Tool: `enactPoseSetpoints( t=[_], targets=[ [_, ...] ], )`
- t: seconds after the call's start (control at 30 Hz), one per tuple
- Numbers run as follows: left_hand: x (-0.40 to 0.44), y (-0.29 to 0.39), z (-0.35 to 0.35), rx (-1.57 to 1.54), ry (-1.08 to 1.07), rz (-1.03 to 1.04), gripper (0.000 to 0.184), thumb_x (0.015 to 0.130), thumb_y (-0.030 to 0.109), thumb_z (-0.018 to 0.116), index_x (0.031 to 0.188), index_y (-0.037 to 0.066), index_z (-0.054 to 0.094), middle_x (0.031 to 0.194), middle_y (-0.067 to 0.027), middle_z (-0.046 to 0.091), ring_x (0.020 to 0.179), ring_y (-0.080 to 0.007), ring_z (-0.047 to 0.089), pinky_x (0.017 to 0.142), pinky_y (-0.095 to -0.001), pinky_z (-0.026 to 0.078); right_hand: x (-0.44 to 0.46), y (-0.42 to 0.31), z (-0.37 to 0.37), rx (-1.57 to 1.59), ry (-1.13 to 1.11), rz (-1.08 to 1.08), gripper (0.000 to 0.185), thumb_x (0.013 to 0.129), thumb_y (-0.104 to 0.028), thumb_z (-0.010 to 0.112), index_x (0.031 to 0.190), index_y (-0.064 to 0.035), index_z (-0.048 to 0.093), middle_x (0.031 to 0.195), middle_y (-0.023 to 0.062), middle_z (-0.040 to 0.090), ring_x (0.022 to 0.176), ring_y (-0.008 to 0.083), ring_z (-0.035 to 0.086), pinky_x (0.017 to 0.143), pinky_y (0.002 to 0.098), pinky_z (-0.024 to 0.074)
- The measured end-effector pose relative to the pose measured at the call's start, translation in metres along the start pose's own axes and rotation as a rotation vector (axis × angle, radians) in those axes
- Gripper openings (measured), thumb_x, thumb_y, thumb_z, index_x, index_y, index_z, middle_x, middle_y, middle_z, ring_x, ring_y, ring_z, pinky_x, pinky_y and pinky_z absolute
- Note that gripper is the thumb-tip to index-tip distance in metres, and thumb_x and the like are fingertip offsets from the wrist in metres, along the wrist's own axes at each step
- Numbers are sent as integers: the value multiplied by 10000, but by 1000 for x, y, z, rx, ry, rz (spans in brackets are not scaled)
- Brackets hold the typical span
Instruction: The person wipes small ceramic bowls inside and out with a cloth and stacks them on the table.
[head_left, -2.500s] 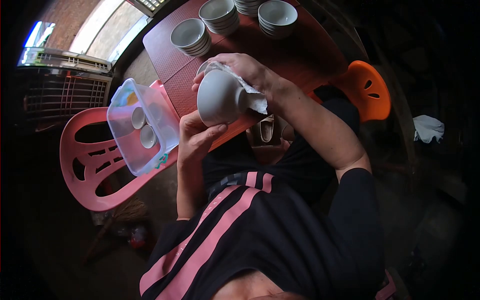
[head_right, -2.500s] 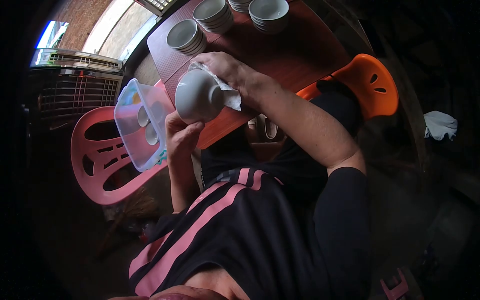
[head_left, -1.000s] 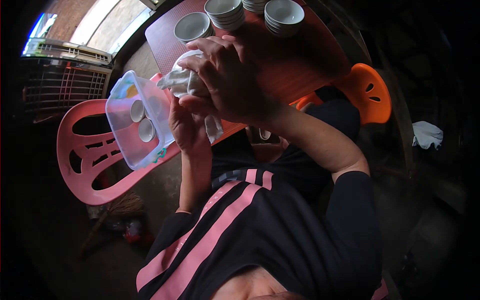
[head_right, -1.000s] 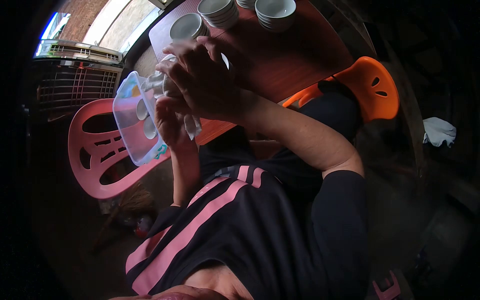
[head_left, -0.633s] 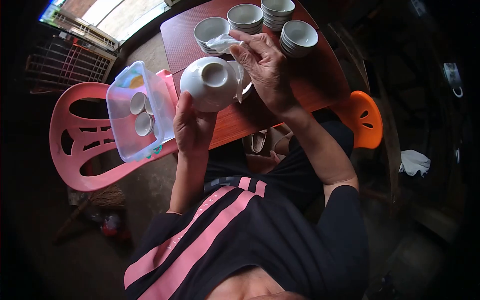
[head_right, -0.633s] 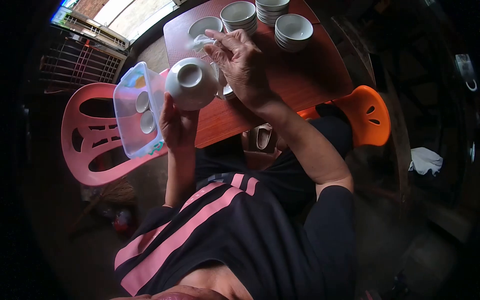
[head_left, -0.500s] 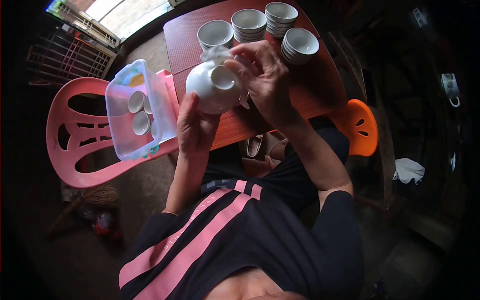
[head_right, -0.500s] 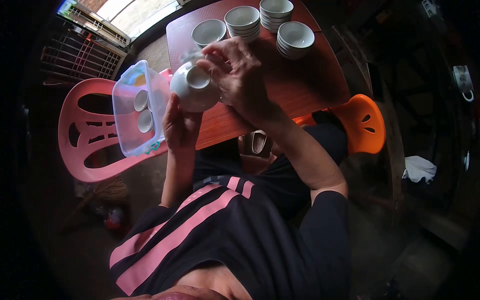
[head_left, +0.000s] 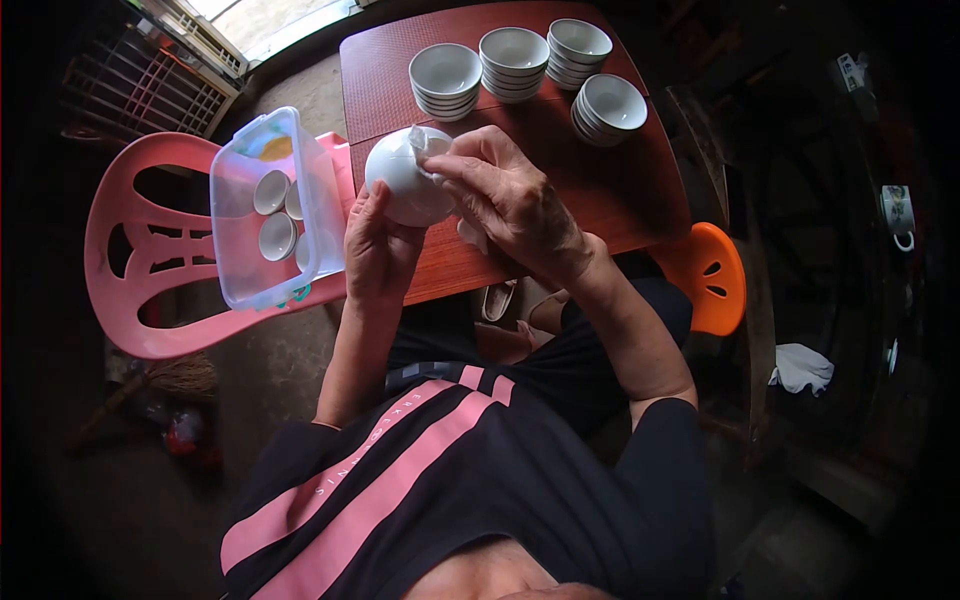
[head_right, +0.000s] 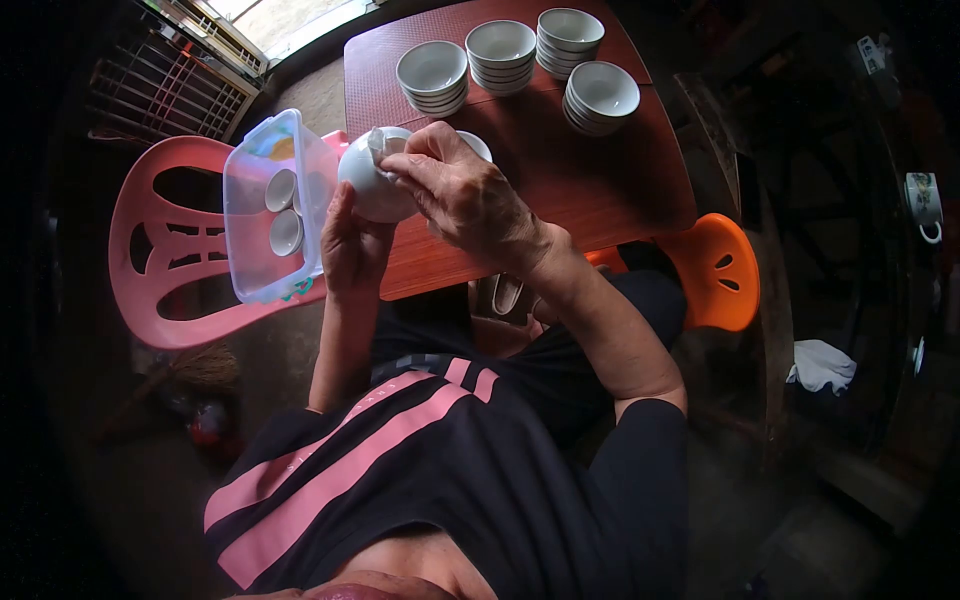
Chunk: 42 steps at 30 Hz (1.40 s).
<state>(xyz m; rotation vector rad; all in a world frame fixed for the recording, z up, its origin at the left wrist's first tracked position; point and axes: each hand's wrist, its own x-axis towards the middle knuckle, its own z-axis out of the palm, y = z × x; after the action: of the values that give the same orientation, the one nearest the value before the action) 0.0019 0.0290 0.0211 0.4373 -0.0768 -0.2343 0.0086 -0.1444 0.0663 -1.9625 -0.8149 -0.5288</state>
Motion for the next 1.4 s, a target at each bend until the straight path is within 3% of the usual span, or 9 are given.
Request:
enactPoseSetpoints(
  t=[0.17, 0.27, 0.33, 0.47, 0.8, 1.13, 1.23, 1.27, 1.4],
  targets=[
    [0, 11, -5, 92, -54, 3, 337, 912, 130, 515, 1190, -56, 470, 1151, -177, 563, 1087, -255, 548, 992, -401, 405, 6, 10, -21, -176, 108, 151, 252, 796, 1, 618, 1048, -9, 614, 928, 130, 550, 830, 234, 605, 712, 300, 507],
    [-7, 11, 12, 249, -151, -45, 331, 895, 87, 527, 1187, -63, 485, 1114, -159, 586, 1031, -214, 576, 935, -360, 438, 9, 24, -30, 413, 397, 487, 241, 916, -65, 510, 1146, -45, 577, 1004, 57, 578, 894, 119, 581, 782, 243, 484],
    [-11, 1, 17, 416, -151, -96, 322, 885, 82, 548, 1166, -70, 510, 1084, -130, 602, 994, -172, 579, 892, -314, 448, 13, 24, -31, 849, 545, 370, 269, 929, -53, 481, 1188, -73, 552, 1076, 39, 579, 962, 97, 555, 854, 231, 454],
    [-21, -20, 26, 586, -215, -364, 328, 887, 111, 579, 1152, -74, 523, 1045, -79, 607, 963, -126, 569, 874, -273, 450, 12, 9, -24, 965, 744, 367, 309, 920, -53, 486, 1228, -54, 511, 1106, 70, 584, 950, 110, 563, 856, 239, 467],
    [-9, -13, 28, 410, -158, -136, 373, 885, 115, 576, 1198, -65, 484, 1089, -98, 590, 994, -138, 561, 885, -270, 436, -4, -5, -19, -86, 107, 126, 160, 770, -99, 649, 685, -8, 548, 887, 142, 531, 859, 263, 552, 752, 337, 467],
    [-15, 2, 6, 770, -348, -115, 221, 875, 114, 607, 1032, -39, 575, 965, -47, 606, 926, -90, 548, 805, -234, 458, 0, -7, -1, -199, -93, -311, 209, 859, -188, 573, 1006, -51, 634, 1066, 102, 619, 1064, 276, 566, 933, 430, 419],
    [-20, 7, 27, 889, -363, -216, 203, 883, 50, 577, 1059, -50, 565, 965, -43, 610, 914, -83, 549, 814, -229, 454, 1, 10, -12, 48, -82, 42, 283, 910, -227, 467, 984, -7, 629, 958, 153, 640, 902, 248, 626, 828, 323, 482],
    [-22, 7, 29, 839, -389, -210, 207, 881, 28, 569, 1072, -52, 560, 976, -49, 611, 926, -83, 547, 829, -233, 451, -1, 15, -17, 600, -124, 612, 374, 939, -274, 389, 982, 17, 621, 888, 167, 649, 831, 206, 633, 765, 280, 492],
    [-22, 7, 37, 783, -367, -208, 242, 849, 31, 610, 1069, -58, 562, 961, -49, 610, 919, -91, 542, 830, -231, 431, -4, 20, -10, 994, 41, 744, 335, 926, -226, 396, 998, 19, 614, 863, 137, 635, 814, 208, 624, 743, 299, 486]
  ],
)
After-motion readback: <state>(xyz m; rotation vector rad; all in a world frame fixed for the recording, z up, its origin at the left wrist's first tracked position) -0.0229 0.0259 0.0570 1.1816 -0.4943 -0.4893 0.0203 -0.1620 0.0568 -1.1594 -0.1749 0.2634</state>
